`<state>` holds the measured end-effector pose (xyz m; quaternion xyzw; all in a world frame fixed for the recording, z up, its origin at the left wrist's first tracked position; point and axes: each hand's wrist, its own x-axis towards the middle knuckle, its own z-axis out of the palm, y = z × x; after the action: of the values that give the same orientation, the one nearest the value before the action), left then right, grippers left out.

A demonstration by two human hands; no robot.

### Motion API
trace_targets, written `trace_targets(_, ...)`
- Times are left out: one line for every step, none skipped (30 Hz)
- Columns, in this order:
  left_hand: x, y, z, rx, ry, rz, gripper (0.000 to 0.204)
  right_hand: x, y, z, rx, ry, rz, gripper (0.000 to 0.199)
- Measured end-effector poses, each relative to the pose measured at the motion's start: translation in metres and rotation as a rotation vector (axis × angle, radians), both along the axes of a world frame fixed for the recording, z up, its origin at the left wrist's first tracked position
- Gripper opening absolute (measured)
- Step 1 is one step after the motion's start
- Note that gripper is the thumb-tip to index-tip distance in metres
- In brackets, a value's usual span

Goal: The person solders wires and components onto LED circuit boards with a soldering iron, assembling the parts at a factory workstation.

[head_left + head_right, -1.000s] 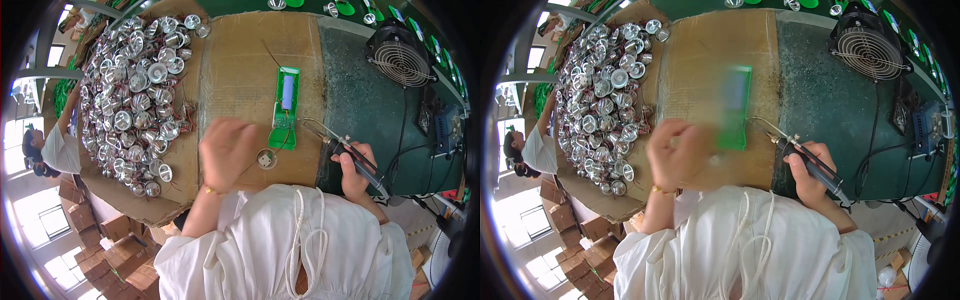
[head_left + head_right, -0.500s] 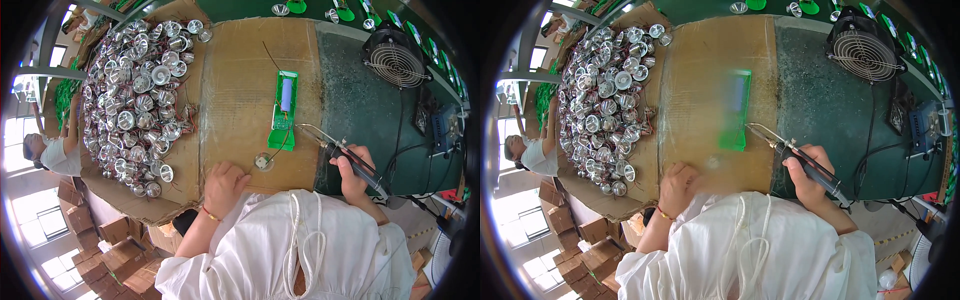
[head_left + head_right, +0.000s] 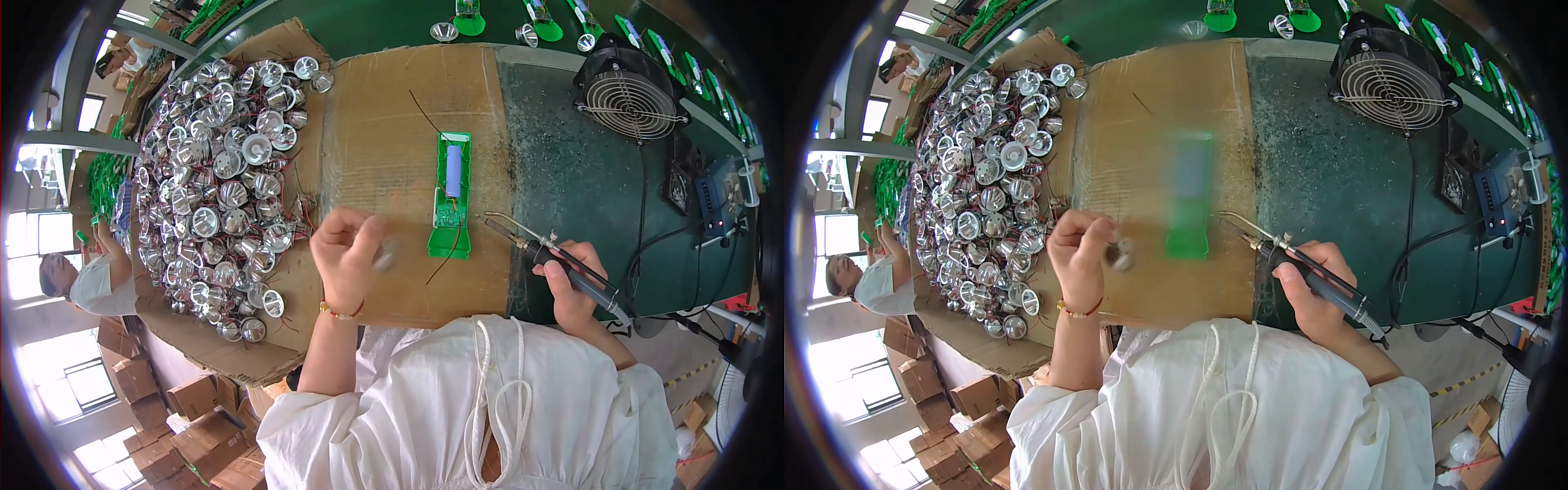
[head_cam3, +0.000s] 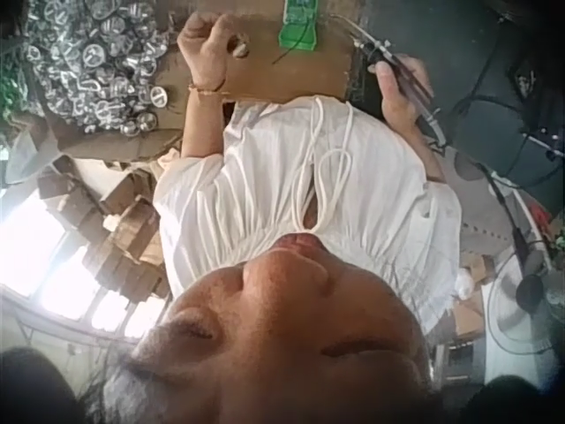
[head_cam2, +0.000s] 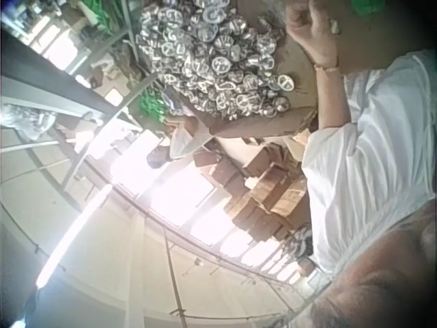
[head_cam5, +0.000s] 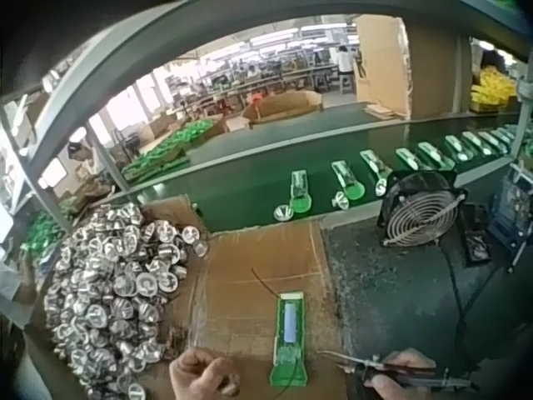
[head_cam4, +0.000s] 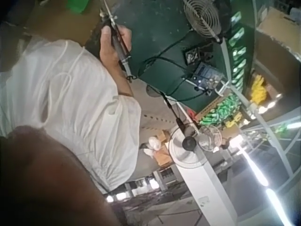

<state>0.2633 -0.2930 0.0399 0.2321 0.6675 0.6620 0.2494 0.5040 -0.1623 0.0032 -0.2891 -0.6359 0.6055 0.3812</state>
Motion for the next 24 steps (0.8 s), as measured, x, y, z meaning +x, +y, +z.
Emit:
trace_targets(0.001, -0.002, -0.001, -0.107, -0.027, -0.061, 0.011, -0.001, 0.000, 0.000, -0.008, 0.005, 0.004, 0.016)
trace_targets(0.003, -0.004, -0.004, -0.215, -0.055, -0.122, 0.013, -0.002, -0.001, 0.000, -0.016, 0.010, 0.008, 0.016)
trace_targets(0.004, -0.008, -0.012, -0.249, -0.021, -0.196, 0.015, -0.003, -0.001, 0.001, -0.018, 0.011, 0.010, 0.016)
trace_targets(0.009, -0.008, -0.017, -0.280, 0.094, -0.222, 0.013, -0.004, -0.001, 0.000, -0.007, -0.002, 0.021, 0.016)
trace_targets(0.012, -0.008, -0.019, -0.281, 0.092, -0.226, 0.013, -0.005, -0.001, 0.000, 0.004, -0.016, 0.031, 0.016)
trace_targets(0.014, -0.009, -0.021, -0.308, 0.037, -0.173, 0.013, -0.007, 0.000, -0.001, 0.003, -0.018, 0.028, 0.016)
trace_targets(0.016, -0.010, -0.021, -0.335, -0.016, -0.114, 0.013, -0.008, 0.000, 0.000, 0.003, -0.015, 0.044, 0.016)
trace_targets(0.016, -0.012, -0.026, -0.306, -0.008, -0.085, 0.013, -0.009, 0.000, 0.000, 0.003, -0.012, 0.060, 0.017)
trace_targets(0.017, -0.011, -0.023, -0.306, -0.008, -0.083, 0.013, -0.008, 0.001, 0.001, 0.002, -0.013, 0.062, 0.017)
trace_targets(0.018, -0.007, -0.018, -0.314, -0.006, -0.071, 0.013, -0.008, 0.001, 0.001, 0.044, -0.040, 0.100, 0.015)
trace_targets(0.019, -0.005, -0.016, -0.321, -0.004, -0.058, 0.012, -0.009, 0.002, 0.002, 0.086, -0.067, 0.138, 0.013)
trace_targets(0.021, -0.003, -0.018, -0.322, -0.005, -0.056, 0.012, -0.010, 0.002, 0.002, 0.086, -0.068, 0.140, 0.013)
trace_targets(0.023, -0.002, -0.021, -0.366, 0.131, -0.065, 0.012, -0.012, 0.001, 0.002, 0.100, -0.065, 0.158, 0.013)
trace_targets(0.026, 0.000, -0.023, -0.409, 0.267, -0.075, 0.011, -0.014, 0.000, 0.003, 0.115, -0.063, 0.176, 0.013)
trace_targets(0.029, 0.004, -0.020, -0.409, 0.353, -0.077, 0.009, -0.016, 0.000, 0.003, 0.114, -0.063, 0.177, 0.013)
trace_targets(0.031, 0.008, -0.018, -0.409, 0.351, -0.080, 0.009, -0.017, -0.001, 0.002, 0.118, -0.086, 0.170, 0.013)
trace_targets(0.032, 0.012, -0.015, -0.410, 0.450, -0.104, 0.009, -0.018, -0.001, 0.001, 0.123, -0.108, 0.163, 0.014)
trace_targets(0.032, 0.015, -0.015, -0.410, 0.549, -0.128, 0.010, -0.019, -0.002, 0.002, 0.122, -0.110, 0.161, 0.014)
trace_targets(0.032, 0.017, -0.015, -0.411, 0.548, -0.130, 0.010, -0.019, -0.002, 0.003, 0.089, -0.114, 0.157, 0.014)
trace_targets(0.032, 0.019, -0.016, -0.403, 0.533, -0.128, 0.010, -0.020, -0.002, 0.004, 0.057, -0.118, 0.152, 0.014)
trace_targets(0.032, 0.020, -0.016, -0.396, 0.517, -0.125, 0.010, -0.021, -0.002, 0.003, 0.055, -0.118, 0.152, 0.014)
trace_targets(0.031, 0.022, -0.017, -0.398, 0.516, -0.127, 0.010, -0.022, -0.002, 0.001, 0.056, -0.123, 0.137, 0.015)
trace_targets(0.029, 0.023, -0.018, -0.398, 0.544, -0.163, 0.010, -0.022, -0.001, -0.001, 0.057, -0.128, 0.121, 0.015)
trace_targets(0.028, 0.024, -0.019, -0.398, 0.571, -0.199, 0.010, -0.023, -0.001, -0.001, 0.054, -0.129, 0.121, 0.015)
